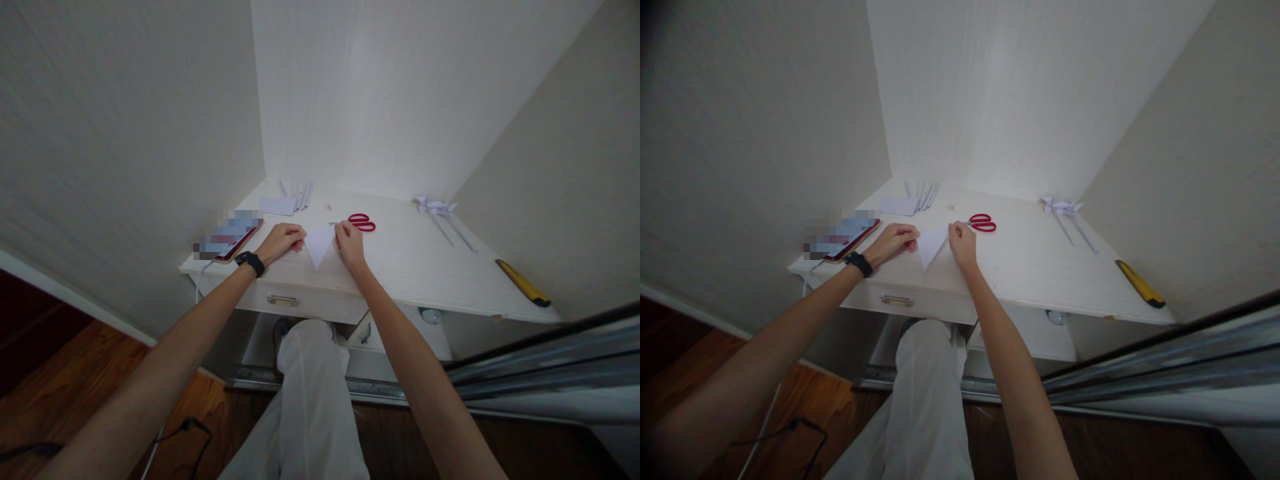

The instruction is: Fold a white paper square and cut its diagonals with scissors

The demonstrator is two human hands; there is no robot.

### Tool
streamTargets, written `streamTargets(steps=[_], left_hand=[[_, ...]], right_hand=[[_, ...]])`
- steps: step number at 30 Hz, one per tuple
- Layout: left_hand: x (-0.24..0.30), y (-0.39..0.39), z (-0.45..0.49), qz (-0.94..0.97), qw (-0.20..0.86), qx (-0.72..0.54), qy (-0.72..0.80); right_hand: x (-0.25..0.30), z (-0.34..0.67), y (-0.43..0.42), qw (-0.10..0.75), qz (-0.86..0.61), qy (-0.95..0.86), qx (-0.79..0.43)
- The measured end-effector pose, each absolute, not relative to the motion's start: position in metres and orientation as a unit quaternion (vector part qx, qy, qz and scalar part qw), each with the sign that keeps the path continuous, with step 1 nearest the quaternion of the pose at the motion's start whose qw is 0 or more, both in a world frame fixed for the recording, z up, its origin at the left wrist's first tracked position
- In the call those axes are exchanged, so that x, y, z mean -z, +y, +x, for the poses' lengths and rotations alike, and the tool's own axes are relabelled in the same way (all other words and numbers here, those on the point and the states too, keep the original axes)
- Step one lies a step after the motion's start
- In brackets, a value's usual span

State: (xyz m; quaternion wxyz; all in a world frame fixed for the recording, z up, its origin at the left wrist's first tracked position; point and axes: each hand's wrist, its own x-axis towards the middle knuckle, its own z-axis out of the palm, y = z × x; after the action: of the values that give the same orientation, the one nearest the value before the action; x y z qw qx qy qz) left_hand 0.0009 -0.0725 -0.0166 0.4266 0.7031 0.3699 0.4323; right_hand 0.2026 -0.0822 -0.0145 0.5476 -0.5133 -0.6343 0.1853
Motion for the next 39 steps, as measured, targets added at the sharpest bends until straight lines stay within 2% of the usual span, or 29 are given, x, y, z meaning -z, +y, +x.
streamTargets(steps=[9,20,28,39], left_hand=[[0.0156,-0.0738,0.0002,0.706,0.42,-0.43,0.374],[0.0103,-0.0794,0.0015,0.706,0.422,-0.425,0.379],[0.012,-0.0778,0.0022,0.702,0.433,-0.426,0.371],[0.0097,-0.0798,0.0028,0.7,0.439,-0.421,0.374]], right_hand=[[0.0162,0.2026,-0.0794,0.564,-0.508,-0.61,-0.227],[0.0097,0.2034,-0.0862,0.556,-0.527,-0.616,-0.183],[0.0167,0.2033,-0.0801,0.564,-0.52,-0.585,-0.262],[0.0148,0.2053,-0.0808,0.561,-0.533,-0.597,-0.212]])
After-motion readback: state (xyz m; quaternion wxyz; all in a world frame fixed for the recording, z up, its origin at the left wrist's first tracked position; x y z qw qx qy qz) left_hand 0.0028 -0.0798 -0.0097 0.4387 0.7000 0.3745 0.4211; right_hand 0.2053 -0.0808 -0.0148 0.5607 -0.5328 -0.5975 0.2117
